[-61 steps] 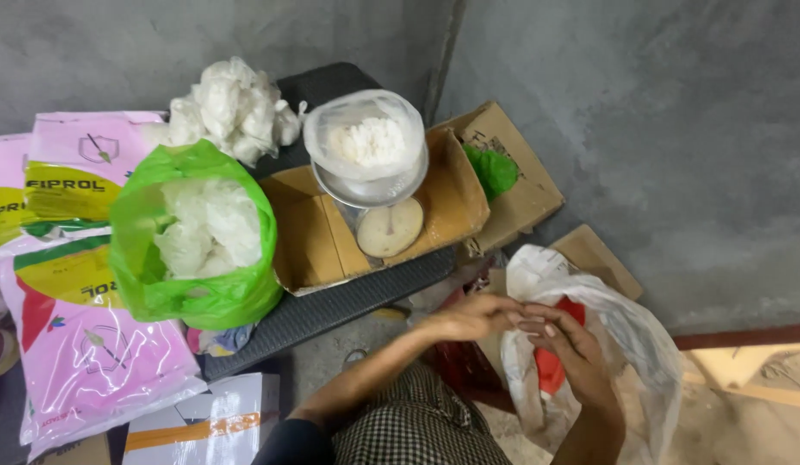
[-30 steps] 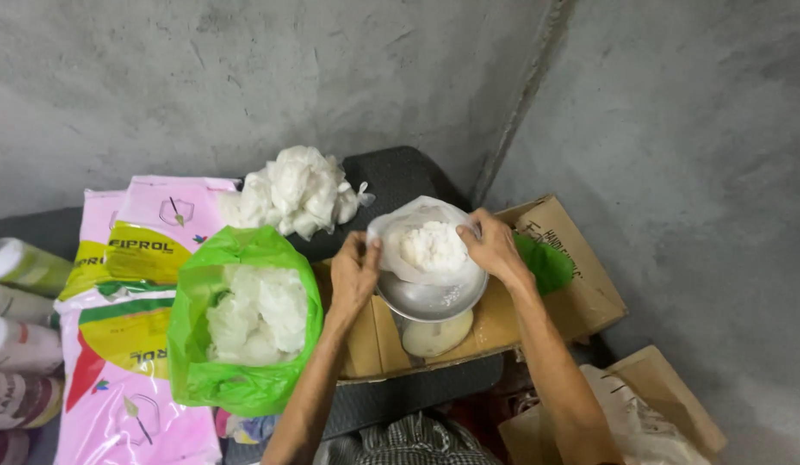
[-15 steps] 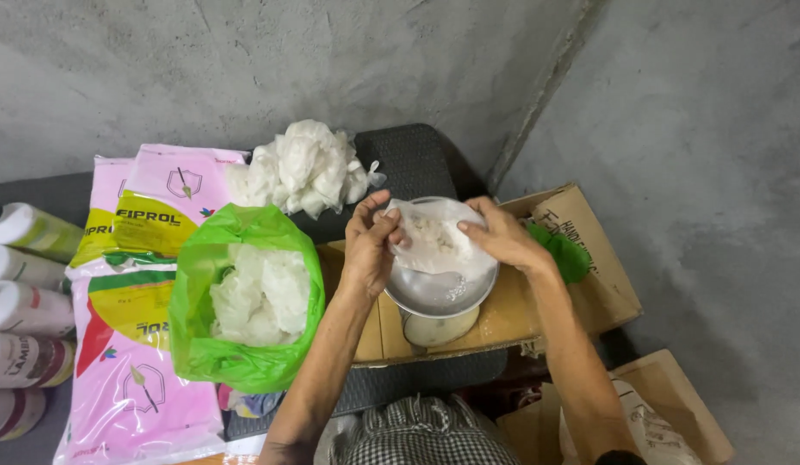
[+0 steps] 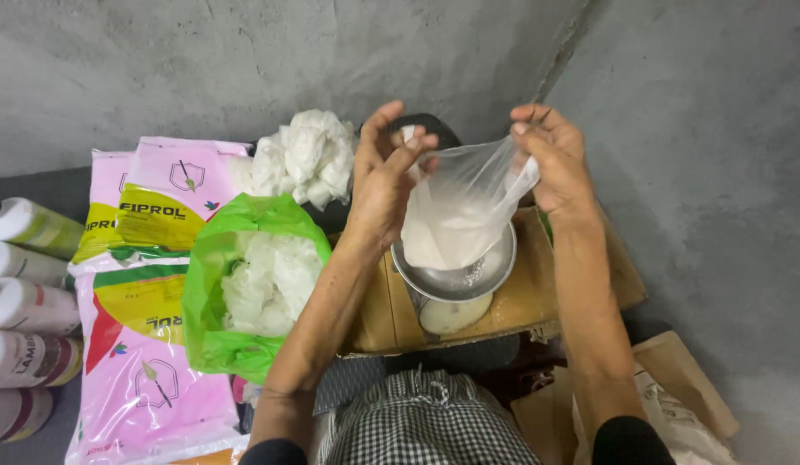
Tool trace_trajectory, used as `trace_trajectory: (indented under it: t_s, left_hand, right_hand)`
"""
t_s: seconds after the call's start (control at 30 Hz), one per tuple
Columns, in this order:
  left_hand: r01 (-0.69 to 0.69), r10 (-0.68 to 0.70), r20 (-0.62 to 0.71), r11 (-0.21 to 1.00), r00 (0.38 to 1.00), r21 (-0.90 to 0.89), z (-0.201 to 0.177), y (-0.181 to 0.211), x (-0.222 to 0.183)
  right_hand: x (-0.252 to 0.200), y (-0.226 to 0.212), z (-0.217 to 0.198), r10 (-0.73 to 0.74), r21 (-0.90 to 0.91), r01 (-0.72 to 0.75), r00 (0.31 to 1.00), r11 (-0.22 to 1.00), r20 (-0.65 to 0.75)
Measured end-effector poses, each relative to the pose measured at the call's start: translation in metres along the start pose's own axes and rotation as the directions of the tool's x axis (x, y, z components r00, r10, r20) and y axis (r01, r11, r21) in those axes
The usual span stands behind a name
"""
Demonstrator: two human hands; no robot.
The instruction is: The person is scooping white granular material from a large sack into a small plastic bag, then tying it and placing it with other bags.
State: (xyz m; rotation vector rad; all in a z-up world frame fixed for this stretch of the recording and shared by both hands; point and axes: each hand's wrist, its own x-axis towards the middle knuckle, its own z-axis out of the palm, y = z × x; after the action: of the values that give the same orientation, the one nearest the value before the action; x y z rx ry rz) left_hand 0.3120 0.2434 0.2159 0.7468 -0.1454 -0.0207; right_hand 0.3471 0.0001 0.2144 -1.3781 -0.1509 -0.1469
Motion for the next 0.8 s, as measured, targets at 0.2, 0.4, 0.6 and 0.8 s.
trace_trajectory:
  t_s: [0.2,0.4,0.6,0.8]
  left_hand:
    - [-0.027,-0.077,0.197,0.879,0.977,0.476,0.021,-0.004,0.008]
    - [-0.296,-0.058,0.493,0.737,0.868,0.608,0.033,0.006,-0.013]
    - [-0.311,-0.036,0.529,0.774,0.848,0.551,-0.003,0.009,-0.017]
    - [-0.493,0.120,0.484,0.353,0.867,0.795,-0.074,-0.059,0.004]
  right_hand:
    - [-0.016,-0.031,0.033,-0.079,0.042,0.074,0.986,0.996,0.148]
    - [-0.037,-0.031,0.066,-0.217,-0.578,0.384,0.916,0.720,0.338]
    - [-0.040,-0.044,0.067,-0.192,-0.472,0.303,0.944,0.828,0.269]
    - [-0.039,-0.053,0.076,-0.209,-0.344,0.312,0.929,0.886,0.304]
